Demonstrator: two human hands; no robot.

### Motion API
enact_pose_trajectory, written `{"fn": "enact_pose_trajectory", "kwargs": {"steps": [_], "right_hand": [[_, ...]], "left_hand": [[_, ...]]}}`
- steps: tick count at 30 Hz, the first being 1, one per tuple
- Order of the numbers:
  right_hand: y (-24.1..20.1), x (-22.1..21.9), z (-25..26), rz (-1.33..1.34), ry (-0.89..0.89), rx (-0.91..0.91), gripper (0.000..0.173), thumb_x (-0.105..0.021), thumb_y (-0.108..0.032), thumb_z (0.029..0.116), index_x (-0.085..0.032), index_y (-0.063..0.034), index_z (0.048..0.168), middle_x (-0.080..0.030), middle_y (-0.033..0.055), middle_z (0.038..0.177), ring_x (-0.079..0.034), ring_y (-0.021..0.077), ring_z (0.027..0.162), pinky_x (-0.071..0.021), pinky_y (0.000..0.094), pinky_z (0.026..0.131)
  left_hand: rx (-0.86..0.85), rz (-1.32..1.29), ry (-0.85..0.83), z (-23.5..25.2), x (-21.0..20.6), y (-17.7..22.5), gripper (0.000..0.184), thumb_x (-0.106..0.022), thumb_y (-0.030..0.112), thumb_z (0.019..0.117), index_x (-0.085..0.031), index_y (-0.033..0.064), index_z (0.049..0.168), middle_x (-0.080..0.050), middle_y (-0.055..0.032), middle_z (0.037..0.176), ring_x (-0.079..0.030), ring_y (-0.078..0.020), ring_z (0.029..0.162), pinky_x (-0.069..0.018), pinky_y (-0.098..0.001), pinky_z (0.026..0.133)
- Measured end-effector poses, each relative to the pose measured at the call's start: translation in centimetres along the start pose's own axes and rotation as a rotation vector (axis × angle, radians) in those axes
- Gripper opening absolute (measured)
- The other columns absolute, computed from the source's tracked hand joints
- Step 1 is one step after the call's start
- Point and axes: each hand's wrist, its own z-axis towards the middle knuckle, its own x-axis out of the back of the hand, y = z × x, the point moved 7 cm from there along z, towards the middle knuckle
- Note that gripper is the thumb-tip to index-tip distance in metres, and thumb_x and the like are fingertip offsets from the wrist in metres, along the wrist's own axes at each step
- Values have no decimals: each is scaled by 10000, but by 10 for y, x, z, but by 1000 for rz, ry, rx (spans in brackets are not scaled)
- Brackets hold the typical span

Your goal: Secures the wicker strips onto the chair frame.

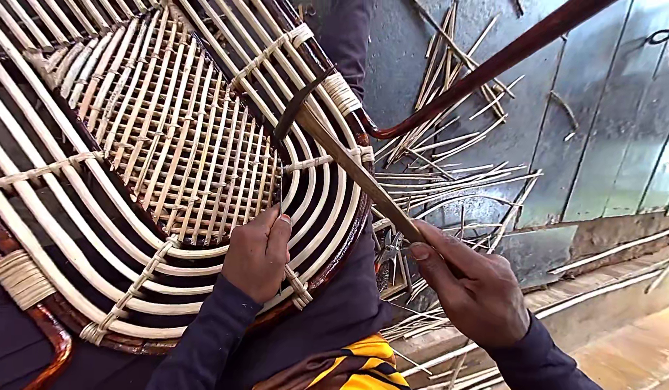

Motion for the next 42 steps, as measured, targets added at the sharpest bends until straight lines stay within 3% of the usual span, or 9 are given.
{"fn": "enact_pose_trajectory", "kwargs": {"steps": [5, 10, 14, 18, 25, 28, 33, 38, 42], "right_hand": [[6, 8, 10, -214, -64, 31, 425, -466, -384, 1048, -677, -188, 1360, -615, -29, 613, -526, 123, 453, -412, 398, 389], [-17, 33, 31, -138, 0, 70, 373, -503, -300, 1065, -644, -120, 1360, -596, -16, 700, -508, 68, 512, -435, 301, 437], [4, 26, 41, -320, -244, 18, 425, -425, -407, 1044, -677, -233, 1339, -539, -56, 549, -499, 142, 425, -395, 420, 377], [-10, 45, 51, -137, -64, 56, 375, -506, -307, 1060, -652, -167, 1376, -617, -27, 715, -525, 61, 527, -452, 308, 454], [47, -4, 37, 168, -21, -198, 319, -581, -445, 1019, -681, -144, 986, -559, -37, 574, -498, 96, 411, -450, 314, 364], [68, -54, 23, 440, -79, -400, 404, -677, -509, 946, -671, -112, 1020, -647, 39, 627, -519, 152, 390, -463, 338, 348], [30, -76, 24, 828, 131, -530, 336, -828, -242, 849, -565, -134, 1028, -520, 54, 558, -421, 121, 309, -411, 274, 281], [-14, -81, -1, 760, 31, -497, 390, -885, -265, 792, -525, -132, 855, -532, 23, 556, -469, 124, 349, -431, 302, 304], [-46, -103, -9, 702, -185, -286, 325, -734, -371, 947, -622, -68, 915, -663, 24, 634, -554, 96, 410, -442, 261, 320]], "left_hand": [[33, -35, -43, 2, 6, 4, 399, -380, 295, 1118, -674, 57, 1244, -647, -13, 594, -598, -139, 402, -548, -333, 369], [79, -134, -62, 4, 8, 6, 354, -401, 260, 1106, -687, 52, 1102, -640, -34, 581, -586, -156, 388, -531, -328, 350], [103, -151, -68, 5, 11, 10, 361, -393, 256, 1115, -688, 52, 1070, -641, -57, 576, -580, -180, 370, -526, -350, 336], [94, -150, -62, 8, 12, 7, 363, -408, 256, 1095, -709, 60, 1039, -658, -42, 602, -589, -169, 391, -529, -338, 352], [-223, -204, -237, -48, 1, 7, 426, -450, 310, 1090, -586, 117, 1444, -654, 46, 673, -580, -89, 457, -535, -277, 394], [-193, -369, -103, -71, 25, -3, 410, -464, 298, 1098, -596, 70, 1411, -683, -6, 705, -607, -126, 472, -545, -283, 390], [-58, -437, 90, -96, 88, 15, 447, -467, 228, 1091, -472, 17, 1486, -687, -47, 755, -643, -167, 530, -557, -284, 411], [85, -400, 119, -82, 90, 10, 589, -590, 298, 1011, -436, 208, 1573, -737, -76, 914, -573, -192, 436, -508, -317, 344], [124, -367, 95, -64, 58, 3, 699, -623, 382, 990, -346, 247, 1617, -668, -13, 775, -564, -159, 436, -536, -343, 375]]}}
